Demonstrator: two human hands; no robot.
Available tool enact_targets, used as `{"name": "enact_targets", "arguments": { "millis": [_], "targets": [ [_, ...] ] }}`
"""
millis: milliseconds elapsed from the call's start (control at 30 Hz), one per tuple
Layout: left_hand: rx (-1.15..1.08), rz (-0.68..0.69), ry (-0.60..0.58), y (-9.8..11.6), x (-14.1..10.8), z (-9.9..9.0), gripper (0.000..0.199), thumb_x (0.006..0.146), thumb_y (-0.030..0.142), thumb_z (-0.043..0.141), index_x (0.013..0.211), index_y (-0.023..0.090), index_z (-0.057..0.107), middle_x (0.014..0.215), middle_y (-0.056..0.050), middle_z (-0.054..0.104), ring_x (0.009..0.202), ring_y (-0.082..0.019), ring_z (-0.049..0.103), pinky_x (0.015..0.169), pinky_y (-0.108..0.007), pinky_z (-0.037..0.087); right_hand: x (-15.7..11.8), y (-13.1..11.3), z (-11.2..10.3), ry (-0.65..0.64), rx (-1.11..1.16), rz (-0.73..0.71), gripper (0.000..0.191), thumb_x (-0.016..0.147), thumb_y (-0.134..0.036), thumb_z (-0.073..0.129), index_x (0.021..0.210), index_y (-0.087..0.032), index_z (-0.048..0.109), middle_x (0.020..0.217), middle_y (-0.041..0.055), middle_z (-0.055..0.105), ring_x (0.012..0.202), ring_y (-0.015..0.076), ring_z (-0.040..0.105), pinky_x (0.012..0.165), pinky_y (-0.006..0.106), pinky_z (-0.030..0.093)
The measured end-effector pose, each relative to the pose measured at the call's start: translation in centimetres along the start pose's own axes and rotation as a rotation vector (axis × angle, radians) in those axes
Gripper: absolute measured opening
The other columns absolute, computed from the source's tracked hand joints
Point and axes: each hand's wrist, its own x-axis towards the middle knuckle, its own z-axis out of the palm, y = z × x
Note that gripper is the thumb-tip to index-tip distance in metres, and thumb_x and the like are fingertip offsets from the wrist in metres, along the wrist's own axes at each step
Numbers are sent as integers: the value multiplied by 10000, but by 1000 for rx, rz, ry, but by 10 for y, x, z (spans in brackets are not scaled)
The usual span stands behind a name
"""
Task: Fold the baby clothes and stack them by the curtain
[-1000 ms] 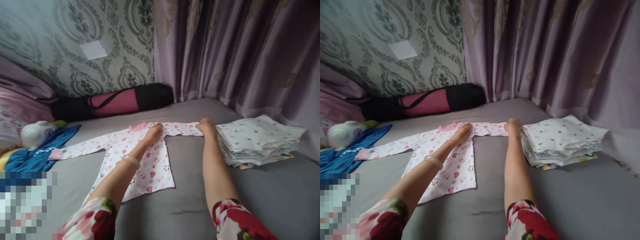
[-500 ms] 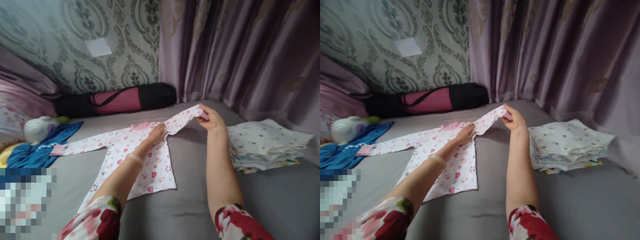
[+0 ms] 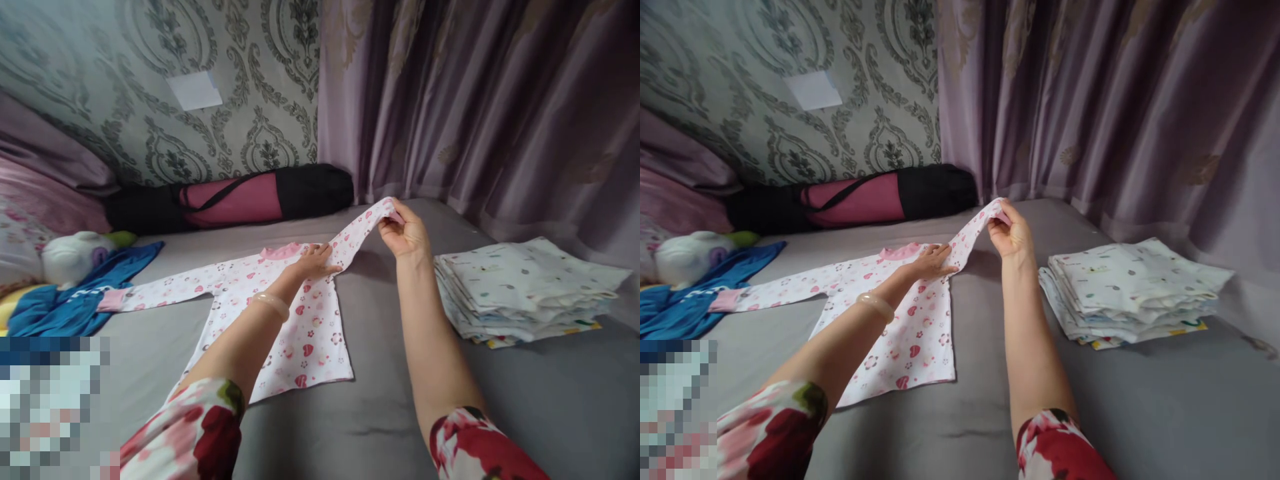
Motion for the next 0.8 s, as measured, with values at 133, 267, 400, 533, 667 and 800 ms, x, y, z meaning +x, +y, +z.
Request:
{"name": "enact_targets", "arguments": {
  "millis": [133,267,400,533,667,800],
  "targets": [
    [-2,-26,-79,3,11,-16,971,691,785,540,1468,231,363,1554,-136,316,1402,-447,242,1077,-594,281,-11,11,21,0,55,31,208,744,-69,694,730,-219,549,661,-80,631,636,73,643,609,179,581],
    [-6,-25,-90,9,20,-29,946,560,770,666,1337,251,522,1475,-150,424,1341,-455,335,1019,-602,358,-22,24,39,-57,64,68,235,724,-37,689,739,-216,538,697,-85,642,643,58,638,619,161,564],
    [43,-34,-86,14,22,-32,921,525,773,683,1276,254,566,1430,-161,457,1315,-458,366,1005,-600,375,-27,32,42,-100,52,100,237,698,-46,706,742,-215,545,723,-75,655,681,69,649,636,171,561],
    [-106,-7,11,9,4,-29,887,656,710,655,1373,215,484,1477,-173,402,1361,-407,347,1076,-514,343,-24,31,37,-70,90,112,239,679,-34,695,711,-214,542,715,-67,658,684,80,650,625,181,564],
    [-493,-38,281,-10,-40,-24,632,813,559,604,1333,208,525,1476,-148,421,1346,-307,408,1055,-393,395,-25,30,34,-68,94,156,226,684,-21,685,745,-207,573,746,-48,679,654,75,641,588,171,554],
    [-1101,-254,452,-38,-84,-16,511,802,482,666,1207,175,606,1318,-153,573,1150,-270,583,909,-357,497,-32,37,42,-80,112,192,225,690,-2,661,741,-206,581,723,-39,682,635,78,636,567,169,551]
  ]
}}
